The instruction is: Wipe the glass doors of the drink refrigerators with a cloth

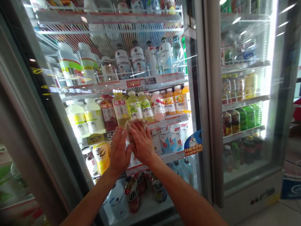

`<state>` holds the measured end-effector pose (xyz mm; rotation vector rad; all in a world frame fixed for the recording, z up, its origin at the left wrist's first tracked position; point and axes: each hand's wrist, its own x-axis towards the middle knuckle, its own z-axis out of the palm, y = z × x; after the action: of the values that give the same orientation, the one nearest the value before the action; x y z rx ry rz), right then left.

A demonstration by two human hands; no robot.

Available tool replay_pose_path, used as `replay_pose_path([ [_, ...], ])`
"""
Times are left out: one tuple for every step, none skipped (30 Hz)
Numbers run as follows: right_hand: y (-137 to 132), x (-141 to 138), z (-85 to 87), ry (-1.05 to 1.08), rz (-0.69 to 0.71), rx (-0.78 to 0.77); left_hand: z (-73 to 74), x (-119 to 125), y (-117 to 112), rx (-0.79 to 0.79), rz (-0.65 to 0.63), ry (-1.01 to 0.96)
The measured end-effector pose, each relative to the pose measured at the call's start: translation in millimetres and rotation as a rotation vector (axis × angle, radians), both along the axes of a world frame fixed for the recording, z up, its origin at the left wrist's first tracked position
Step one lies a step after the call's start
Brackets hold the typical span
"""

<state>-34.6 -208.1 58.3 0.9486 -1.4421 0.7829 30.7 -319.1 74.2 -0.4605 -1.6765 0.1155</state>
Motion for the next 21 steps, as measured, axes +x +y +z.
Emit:
replay_pose_path([
  [3.1, -0.1, -0.1, 0.011, 0.063, 0.022, 3.8, -4.9, 9.2, -0.036, -0.04, -0.04],
  [8.5, -1.9, -0.5, 0.025, 0.119, 0.038, 6.7, -10.3, 17.2, -0.057, -0.05, -0.069],
  [15.3, -5.1, -1.5, 0.037, 0.156, 0.036, 8.7, -15.7, 23.3, -0.062, -0.026, -0.08],
  [22.7, -9.4, -3.0, 0.043, 0.167, 0.009, 9.7, -20.2, 26.9, -0.056, 0.024, -0.072],
  [30.0, -14.4, -5.1, 0.035, 0.148, -0.034, 10.2, -23.2, 27.2, -0.044, 0.089, -0.055],
  [36.5, -19.6, -7.6, 0.02, 0.105, -0.091, 10.6, -23.8, 23.9, -0.028, 0.153, -0.033],
  [41.7, -24.6, -10.5, 0.004, 0.046, -0.148, 11.4, -21.7, 16.7, -0.013, 0.207, -0.013],
  [45.2, -29.0, -13.4, -0.012, -0.018, -0.189, 13.1, -16.9, 5.7, 0.006, 0.245, 0.003],
  [47.1, -32.4, -16.3, -0.024, -0.078, -0.205, 16.0, -9.7, -8.4, 0.04, 0.269, 0.018],
  [47.3, -34.7, -19.0, -0.027, -0.125, -0.198, 20.1, -1.0, -24.4, 0.097, 0.284, 0.04],
  [46.2, -35.7, -21.3, -0.023, -0.16, -0.181, 25.1, 8.1, -40.6, 0.165, 0.293, 0.067],
  [44.2, -35.7, -23.1, -0.02, -0.187, -0.164, 30.4, 16.0, -55.1, 0.26, 0.301, 0.108],
  [41.6, -35.0, -24.5, -0.022, -0.21, -0.154, 35.2, 21.6, -66.1, 0.342, 0.307, 0.152],
  [38.9, -33.9, -25.5, -0.029, -0.23, -0.155, 38.8, 24.1, -72.1, 0.391, 0.303, 0.189],
  [36.4, -32.8, -26.2, -0.035, -0.246, -0.159, 40.5, 23.2, -72.6, 0.404, 0.295, 0.215],
  [34.5, -31.9, -26.7, -0.042, -0.259, -0.163, 40.1, 19.1, -67.8, 0.38, 0.281, 0.225],
  [33.4, -31.4, -27.1, -0.045, -0.268, -0.165, 37.9, 12.7, -59.2, 0.332, 0.267, 0.223],
  [32.9, -31.3, -27.5, -0.046, -0.271, -0.165, 34.3, 5.3, -48.8, 0.276, 0.255, 0.214],
  [33.0, -31.8, -28.0, -0.044, -0.27, -0.163, 30.2, -1.7, -39.1, 0.226, 0.248, 0.201],
  [33.4, -32.4, -28.4, -0.039, -0.27, -0.161, 26.3, -6.8, -32.4, 0.181, 0.244, 0.183],
  [33.9, -33.2, -28.8, -0.033, -0.271, -0.159, 23.4, -9.0, -30.4, 0.14, 0.242, 0.161],
])
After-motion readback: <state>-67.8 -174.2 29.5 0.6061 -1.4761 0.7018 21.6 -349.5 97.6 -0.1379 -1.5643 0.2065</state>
